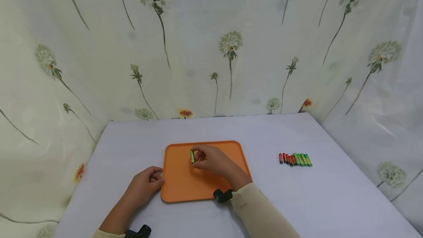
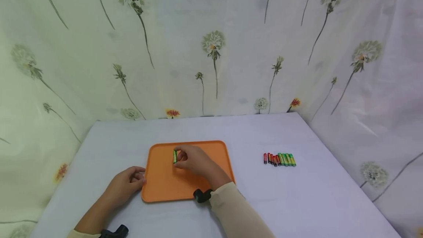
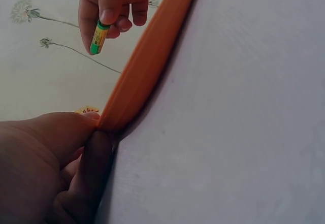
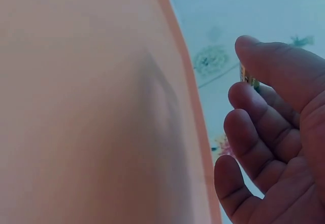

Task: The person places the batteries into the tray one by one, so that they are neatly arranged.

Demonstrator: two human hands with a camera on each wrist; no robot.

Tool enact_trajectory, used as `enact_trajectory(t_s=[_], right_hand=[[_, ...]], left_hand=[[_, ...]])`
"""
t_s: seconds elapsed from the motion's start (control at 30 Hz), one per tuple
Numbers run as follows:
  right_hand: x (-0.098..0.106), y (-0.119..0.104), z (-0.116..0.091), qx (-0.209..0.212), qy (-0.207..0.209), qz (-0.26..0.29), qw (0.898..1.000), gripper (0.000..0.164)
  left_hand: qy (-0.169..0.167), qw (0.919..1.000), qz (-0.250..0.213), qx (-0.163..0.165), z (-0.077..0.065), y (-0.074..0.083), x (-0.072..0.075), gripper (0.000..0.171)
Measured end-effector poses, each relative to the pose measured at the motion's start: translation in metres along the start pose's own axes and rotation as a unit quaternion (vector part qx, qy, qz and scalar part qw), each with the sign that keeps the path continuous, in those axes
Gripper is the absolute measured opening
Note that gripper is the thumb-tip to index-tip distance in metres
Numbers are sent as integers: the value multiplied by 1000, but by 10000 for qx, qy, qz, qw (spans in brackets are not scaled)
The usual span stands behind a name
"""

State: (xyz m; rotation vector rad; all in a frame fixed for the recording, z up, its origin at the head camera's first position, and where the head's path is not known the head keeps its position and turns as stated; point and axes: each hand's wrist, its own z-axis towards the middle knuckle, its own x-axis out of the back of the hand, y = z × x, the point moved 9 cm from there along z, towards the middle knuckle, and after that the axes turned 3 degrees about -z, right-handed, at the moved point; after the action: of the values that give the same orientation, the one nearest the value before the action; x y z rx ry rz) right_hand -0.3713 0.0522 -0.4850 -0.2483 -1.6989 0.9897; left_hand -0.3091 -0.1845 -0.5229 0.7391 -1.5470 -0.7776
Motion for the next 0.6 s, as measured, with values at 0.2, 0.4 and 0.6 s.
enact_trajectory(t_s=[0.2, 0.4, 0.6], right_hand=[[-5, 3, 3, -87, -101, 72, 9999, 50], [-10, -2, 11, -24, -134, 127, 9998, 48], [-18, -13, 20, 106, -267, 53, 9996, 48]], left_hand=[[10, 10000, -19, 17, 1, 1, -5, 35], [59, 9999, 93, -38, 3, 1, -2, 35], [71, 9999, 103, -50, 2, 1, -1, 35]])
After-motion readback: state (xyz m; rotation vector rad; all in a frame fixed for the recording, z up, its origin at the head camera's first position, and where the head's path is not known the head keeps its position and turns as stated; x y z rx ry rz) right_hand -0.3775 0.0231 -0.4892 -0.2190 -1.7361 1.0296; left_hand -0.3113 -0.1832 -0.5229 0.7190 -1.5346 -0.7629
